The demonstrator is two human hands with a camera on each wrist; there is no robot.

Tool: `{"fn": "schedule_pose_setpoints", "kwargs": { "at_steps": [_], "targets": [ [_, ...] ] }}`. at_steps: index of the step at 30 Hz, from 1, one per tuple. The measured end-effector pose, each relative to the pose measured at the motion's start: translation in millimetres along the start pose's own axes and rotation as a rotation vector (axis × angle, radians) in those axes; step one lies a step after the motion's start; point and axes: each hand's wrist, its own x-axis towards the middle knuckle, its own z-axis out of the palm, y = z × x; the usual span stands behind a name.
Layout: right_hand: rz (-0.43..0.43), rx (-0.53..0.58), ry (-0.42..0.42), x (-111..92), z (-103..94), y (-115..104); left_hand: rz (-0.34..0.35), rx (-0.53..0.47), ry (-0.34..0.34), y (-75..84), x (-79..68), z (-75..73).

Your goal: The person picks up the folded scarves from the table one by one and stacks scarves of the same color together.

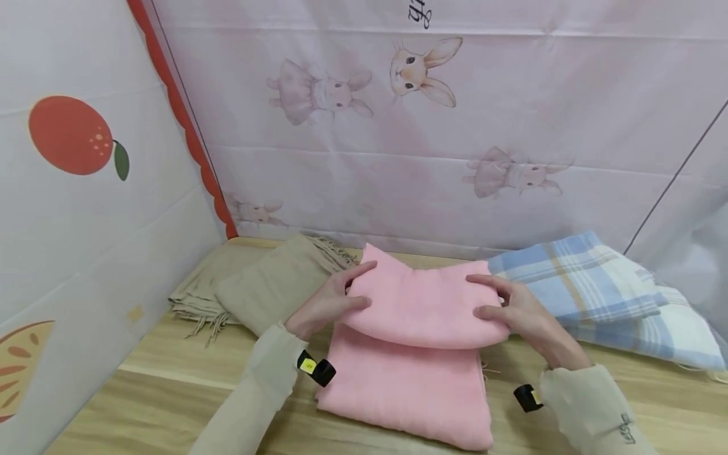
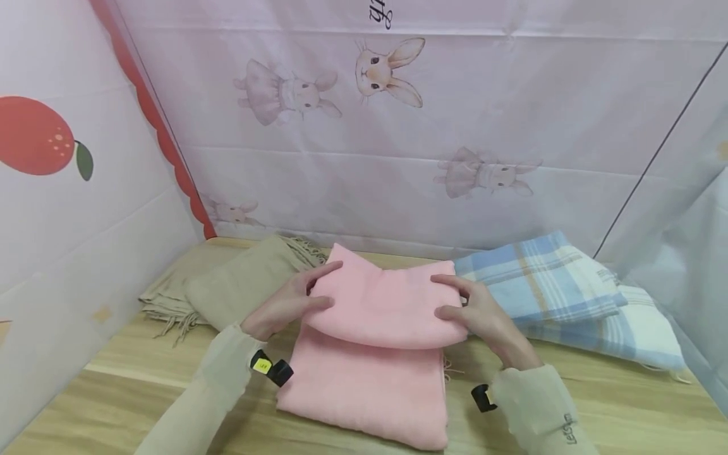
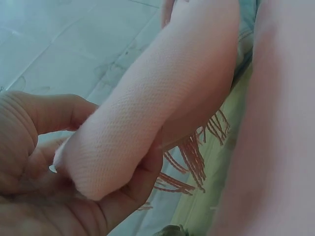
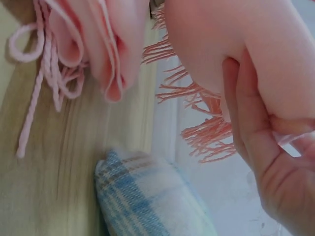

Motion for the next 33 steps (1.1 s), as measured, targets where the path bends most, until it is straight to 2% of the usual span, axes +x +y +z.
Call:
{"fn": "schedule_pose_setpoints", "kwargs": {
  "at_steps": [4, 9, 15, 21, 23, 29, 33],
  "targets": [
    [-0.003, 0.015, -0.007, -5, 3.0, -2, -0.002, -0.017, -0.026, 0.4, -6.6, -2.3],
    [0.001, 0.013, -0.014, -12, 5.0, -5, -0.006, -0.025, -0.024, 2.6, -15.7, -2.2],
    [-0.007, 0.012, -0.01, -22, 9.0, -4, -0.005, -0.001, -0.043, 4.6, -27.2, 0.4],
    [0.045, 0.053, -0.021, -31, 14.1, -5, -0.017, 0.051, -0.065, 1.6, -35.5, -0.4],
    [0.062, 0.065, -0.026, -33, 15.8, -5, -0.007, 0.066, -0.072, 0.6, -38.8, -1.8],
    [0.053, 0.077, -0.037, -39, 20.0, -4, 0.079, 0.107, -0.107, -0.8, -48.3, -4.4],
    [0.043, 0.088, -0.043, -43, 22.6, -2, 0.073, 0.114, -0.112, -1.1, -54.5, -3.8]
  ]
}}
